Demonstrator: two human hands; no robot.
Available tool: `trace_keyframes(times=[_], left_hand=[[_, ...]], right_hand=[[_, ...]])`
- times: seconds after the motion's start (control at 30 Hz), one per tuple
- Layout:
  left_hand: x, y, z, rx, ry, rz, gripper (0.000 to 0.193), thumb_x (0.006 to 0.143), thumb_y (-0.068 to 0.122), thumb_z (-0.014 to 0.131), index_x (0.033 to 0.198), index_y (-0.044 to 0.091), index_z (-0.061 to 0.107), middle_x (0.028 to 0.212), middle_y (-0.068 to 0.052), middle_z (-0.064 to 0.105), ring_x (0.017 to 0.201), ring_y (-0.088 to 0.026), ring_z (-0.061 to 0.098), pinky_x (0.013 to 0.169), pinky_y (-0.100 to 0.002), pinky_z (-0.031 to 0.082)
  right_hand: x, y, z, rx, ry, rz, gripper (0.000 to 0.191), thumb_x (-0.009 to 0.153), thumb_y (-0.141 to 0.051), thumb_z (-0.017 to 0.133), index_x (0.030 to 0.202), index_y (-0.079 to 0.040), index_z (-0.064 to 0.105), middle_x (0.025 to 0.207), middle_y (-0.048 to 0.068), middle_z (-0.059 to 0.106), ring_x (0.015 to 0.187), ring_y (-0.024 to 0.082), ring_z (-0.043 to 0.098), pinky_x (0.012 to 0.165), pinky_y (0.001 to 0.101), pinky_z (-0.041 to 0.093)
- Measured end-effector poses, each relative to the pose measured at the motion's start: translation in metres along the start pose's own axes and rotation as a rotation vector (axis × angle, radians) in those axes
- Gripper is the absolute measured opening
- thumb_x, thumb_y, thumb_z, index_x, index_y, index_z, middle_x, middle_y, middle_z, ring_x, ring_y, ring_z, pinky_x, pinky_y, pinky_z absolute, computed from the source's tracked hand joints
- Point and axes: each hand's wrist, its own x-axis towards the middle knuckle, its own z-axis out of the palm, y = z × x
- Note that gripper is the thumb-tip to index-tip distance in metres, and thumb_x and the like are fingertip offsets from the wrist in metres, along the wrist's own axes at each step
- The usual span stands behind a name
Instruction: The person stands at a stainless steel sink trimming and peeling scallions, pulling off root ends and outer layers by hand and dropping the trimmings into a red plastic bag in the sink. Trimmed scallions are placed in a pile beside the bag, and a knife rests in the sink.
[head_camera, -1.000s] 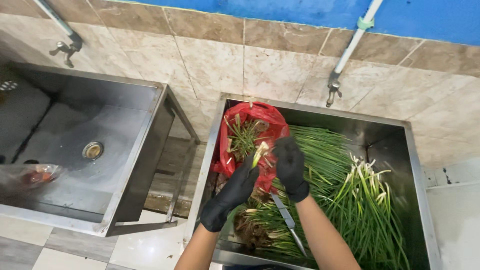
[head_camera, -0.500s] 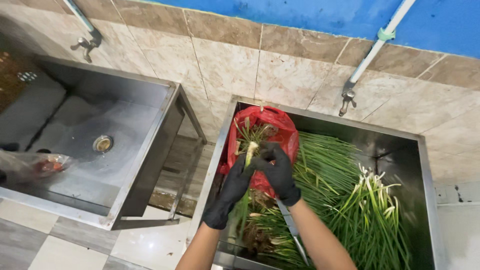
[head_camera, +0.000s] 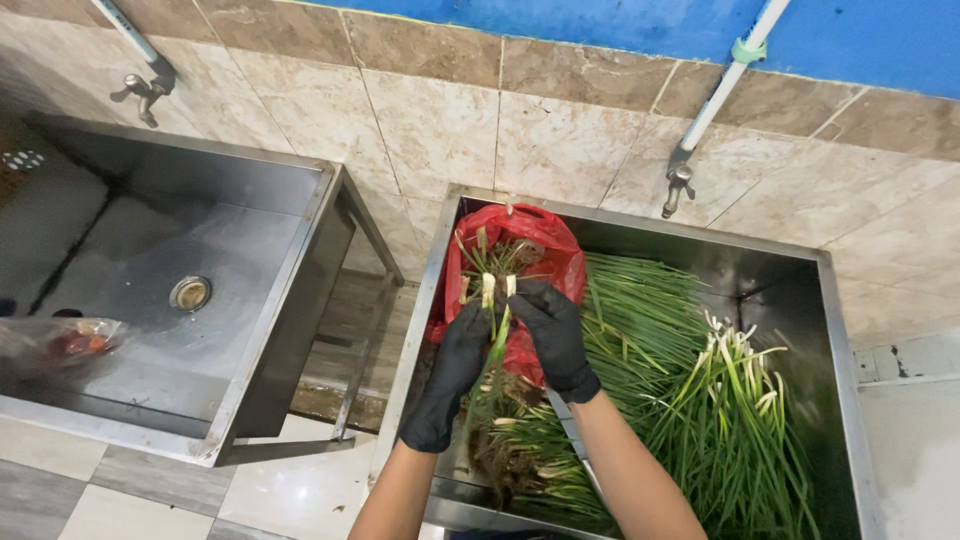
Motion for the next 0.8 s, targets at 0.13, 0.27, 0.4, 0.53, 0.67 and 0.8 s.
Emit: trace_keyframes(times=[0.13, 0.27, 0.4, 0.53, 0.67, 0.8], left_hand=[[-0.002, 0.005, 0.003, -0.139, -0.040, -0.016, 0.029, 0.105, 0.023, 0.051, 0.122, 0.004, 0.062, 0.102, -0.003, 0.071, 0.085, -0.012, 0.066, 0.077, -0.029, 0.054], [-0.011, 0.007, 0.010, -0.138, -0.078, -0.008, 0.025, 0.104, 0.019, 0.059, 0.124, 0.003, 0.058, 0.099, -0.008, 0.069, 0.078, -0.013, 0.062, 0.069, -0.031, 0.052], [-0.014, 0.000, 0.011, -0.218, -0.097, -0.026, 0.025, 0.103, 0.021, 0.056, 0.122, 0.004, 0.061, 0.099, -0.006, 0.072, 0.078, -0.013, 0.065, 0.071, -0.030, 0.053], [-0.017, -0.011, 0.004, -0.037, -0.051, 0.017, 0.029, 0.107, 0.025, 0.052, 0.126, 0.005, 0.060, 0.104, -0.003, 0.068, 0.089, -0.009, 0.064, 0.076, -0.027, 0.054], [-0.025, -0.016, -0.003, -0.116, -0.162, 0.020, 0.034, 0.112, 0.027, 0.053, 0.131, 0.000, 0.060, 0.100, -0.007, 0.065, 0.084, -0.014, 0.061, 0.074, -0.029, 0.051], [-0.025, -0.017, -0.008, 0.116, -0.089, -0.011, 0.055, 0.099, 0.025, 0.065, 0.142, 0.002, 0.042, 0.114, -0.004, 0.069, 0.100, -0.011, 0.064, 0.085, -0.026, 0.054]], right_hand=[[0.000, -0.001, 0.000, -0.017, -0.013, 0.015, 0.033, 0.097, -0.003, 0.065, 0.130, 0.001, 0.063, 0.108, 0.005, 0.074, 0.097, 0.010, 0.067, 0.088, 0.0272, 0.053], [-0.001, -0.001, 0.001, 0.026, -0.005, 0.072, 0.044, 0.098, -0.005, 0.063, 0.141, -0.004, 0.057, 0.097, 0.002, 0.069, 0.088, 0.008, 0.061, 0.080, 0.0265, 0.051], [0.000, 0.006, -0.005, 0.060, 0.020, 0.074, 0.046, 0.094, -0.002, 0.065, 0.139, -0.003, 0.059, 0.096, -0.001, 0.066, 0.088, 0.007, 0.059, 0.080, 0.0257, 0.050], [0.009, 0.018, -0.019, -0.037, -0.077, 0.096, 0.040, 0.092, -0.003, 0.062, 0.132, -0.005, 0.064, 0.098, -0.003, 0.067, 0.088, 0.006, 0.061, 0.082, 0.0246, 0.051], [0.019, 0.029, -0.034, -0.142, -0.183, 0.152, 0.014, 0.096, -0.008, 0.065, 0.104, 0.002, 0.072, 0.088, -0.001, 0.067, 0.079, 0.008, 0.059, 0.070, 0.0278, 0.049], [0.020, 0.031, -0.044, -0.158, -0.090, 0.122, 0.015, 0.096, -0.013, 0.067, 0.094, -0.001, 0.075, 0.082, -0.001, 0.069, 0.074, 0.007, 0.059, 0.067, 0.0276, 0.048]])
